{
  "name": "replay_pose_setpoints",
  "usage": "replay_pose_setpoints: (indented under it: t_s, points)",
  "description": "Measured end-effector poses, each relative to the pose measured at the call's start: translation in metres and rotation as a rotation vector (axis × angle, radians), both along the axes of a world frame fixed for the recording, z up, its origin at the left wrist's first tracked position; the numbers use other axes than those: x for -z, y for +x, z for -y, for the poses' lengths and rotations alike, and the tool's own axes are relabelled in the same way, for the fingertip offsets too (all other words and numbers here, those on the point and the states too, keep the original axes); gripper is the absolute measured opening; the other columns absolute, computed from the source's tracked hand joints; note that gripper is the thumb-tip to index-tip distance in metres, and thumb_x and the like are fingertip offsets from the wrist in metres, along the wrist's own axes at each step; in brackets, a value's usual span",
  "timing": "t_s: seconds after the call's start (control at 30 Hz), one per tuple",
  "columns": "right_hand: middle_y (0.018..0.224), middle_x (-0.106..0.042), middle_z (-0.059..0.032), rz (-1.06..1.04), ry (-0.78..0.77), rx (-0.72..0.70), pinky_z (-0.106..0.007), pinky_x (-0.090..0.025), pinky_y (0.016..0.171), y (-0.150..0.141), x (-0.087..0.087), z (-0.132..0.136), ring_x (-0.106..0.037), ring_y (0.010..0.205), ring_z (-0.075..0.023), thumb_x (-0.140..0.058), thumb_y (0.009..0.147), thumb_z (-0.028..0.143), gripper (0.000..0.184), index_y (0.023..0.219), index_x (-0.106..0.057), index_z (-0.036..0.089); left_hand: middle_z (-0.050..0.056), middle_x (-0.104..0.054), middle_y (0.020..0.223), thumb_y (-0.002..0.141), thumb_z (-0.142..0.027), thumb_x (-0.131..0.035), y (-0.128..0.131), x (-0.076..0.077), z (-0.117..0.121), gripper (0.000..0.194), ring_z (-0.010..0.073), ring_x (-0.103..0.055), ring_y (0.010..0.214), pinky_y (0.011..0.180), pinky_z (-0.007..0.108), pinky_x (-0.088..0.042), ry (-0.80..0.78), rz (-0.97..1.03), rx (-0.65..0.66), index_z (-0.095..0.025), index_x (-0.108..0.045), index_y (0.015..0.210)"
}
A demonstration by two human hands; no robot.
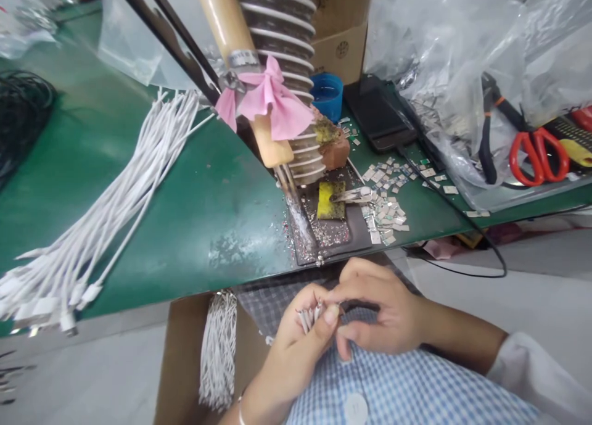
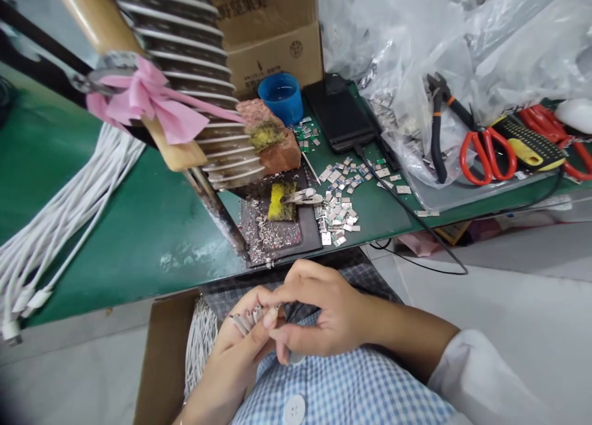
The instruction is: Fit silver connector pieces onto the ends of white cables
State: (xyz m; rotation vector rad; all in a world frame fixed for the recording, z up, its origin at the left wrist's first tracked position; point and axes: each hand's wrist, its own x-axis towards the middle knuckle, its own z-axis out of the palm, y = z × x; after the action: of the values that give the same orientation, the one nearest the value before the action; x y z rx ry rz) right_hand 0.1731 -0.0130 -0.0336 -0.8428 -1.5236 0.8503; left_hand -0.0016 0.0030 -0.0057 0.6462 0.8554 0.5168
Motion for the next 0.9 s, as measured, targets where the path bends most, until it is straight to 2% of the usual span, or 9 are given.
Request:
replay_pose_setpoints:
  t_s: [0.13, 0.23, 0.3, 0.37, 0.43, 0.53, 0.63, 0.77, 0.9]
  points:
    - [0.086, -0.057, -0.0021, -0.047, -0.115, -0.001, -0.021, -0.05, 0.057, 0.002, 0.0, 0.001, -0.057, 0.072, -0.0111, -0.068, 0.088, 0.033, 0.03, 0.115, -0.064, 0.019, -0.002, -0.069, 0.057, 0.091, -0.038, -0.069, -0.003, 0.001, 0.0, 0.025, 0.0075, -0.053, 0.05, 0.053, 0.018, -0.04, 0.05, -0.043, 0.014, -0.017, -0.06, 0.082]
    - [0.082, -0.057, -0.0011, -0.03, -0.214, 0.029, -0.018, -0.048, 0.054, 0.003, -0.003, 0.0, -0.057, 0.067, -0.0093, -0.071, 0.085, 0.026, 0.016, 0.097, -0.065, 0.017, 0.0, -0.069, 0.055, 0.091, -0.041, -0.069, -0.003, 0.001, 0.0, 0.028, 0.0085, -0.053, 0.049, 0.049, 0.018, -0.033, 0.075, -0.062, 0.01, -0.017, -0.059, 0.081]
    - [0.077, -0.058, -0.0003, 0.006, -0.204, 0.039, -0.018, -0.047, 0.054, 0.003, -0.007, -0.002, -0.056, 0.064, -0.0085, -0.067, 0.087, 0.02, 0.005, 0.088, -0.064, 0.017, 0.0, -0.068, 0.055, 0.092, -0.042, -0.068, -0.002, 0.001, 0.0, 0.03, 0.0074, -0.048, 0.045, 0.046, 0.018, -0.028, 0.096, -0.101, 0.011, -0.016, -0.059, 0.079]
    - [0.072, -0.058, 0.0003, 0.021, -0.152, 0.05, -0.018, -0.046, 0.055, 0.003, -0.01, -0.005, -0.054, 0.062, -0.0083, -0.063, 0.089, 0.016, 0.007, 0.082, -0.062, 0.016, 0.001, -0.068, 0.056, 0.093, -0.043, -0.065, -0.002, 0.001, 0.0, 0.032, 0.0058, -0.038, 0.043, 0.044, 0.018, -0.024, 0.135, -0.156, 0.01, -0.015, -0.061, 0.077]
    - [0.067, -0.059, 0.0009, 0.007, -0.106, 0.047, -0.018, -0.045, 0.055, 0.002, -0.013, -0.007, -0.053, 0.061, -0.0085, -0.06, 0.09, 0.013, 0.013, 0.078, -0.06, 0.017, 0.001, -0.069, 0.062, 0.094, -0.041, -0.065, -0.003, 0.001, 0.0, 0.03, 0.006, -0.038, 0.046, 0.046, 0.018, -0.029, 0.182, -0.198, -0.012, -0.015, -0.064, 0.08]
    - [0.063, -0.061, 0.0013, -0.034, -0.082, 0.05, -0.019, -0.044, 0.054, 0.0, -0.013, -0.009, -0.053, 0.059, -0.0089, -0.058, 0.09, 0.012, 0.016, 0.075, -0.059, 0.018, 0.0, -0.071, 0.072, 0.093, -0.035, -0.067, -0.006, 0.002, 0.0, 0.017, 0.0097, -0.055, 0.06, 0.058, 0.019, -0.043, 0.224, -0.172, -0.037, -0.019, -0.065, 0.091]
    - [0.057, -0.061, 0.0017, -0.072, -0.074, 0.079, -0.02, -0.044, 0.053, -0.004, -0.01, -0.008, -0.052, 0.057, -0.0101, -0.058, 0.091, 0.014, 0.016, 0.076, -0.059, 0.018, 0.0, -0.072, 0.073, 0.095, -0.03, -0.064, -0.007, 0.003, 0.001, 0.011, 0.0121, -0.063, 0.071, 0.07, 0.021, -0.049, 0.253, -0.1, -0.003, -0.02, -0.062, 0.093]
    - [0.054, -0.058, 0.0031, -0.138, -0.065, 0.099, -0.02, -0.043, 0.052, -0.009, -0.007, -0.006, -0.051, 0.055, -0.0099, -0.057, 0.091, 0.015, 0.014, 0.078, -0.059, 0.018, -0.001, -0.07, 0.071, 0.097, -0.028, -0.062, -0.006, 0.006, 0.001, 0.009, 0.0107, -0.059, 0.064, 0.07, 0.023, -0.05, 0.268, -0.058, 0.038, -0.021, -0.058, 0.091]
    - [0.058, -0.056, 0.0033, -0.082, -0.074, 0.1, -0.019, -0.041, 0.05, -0.007, -0.008, -0.006, -0.05, 0.055, -0.0092, -0.059, 0.087, 0.012, 0.011, 0.077, -0.059, 0.018, -0.003, -0.065, 0.065, 0.096, -0.028, -0.063, -0.006, 0.006, -0.001, 0.01, 0.0081, -0.05, 0.054, 0.067, 0.022, -0.049, 0.326, -0.124, 0.04, -0.021, -0.061, 0.089]
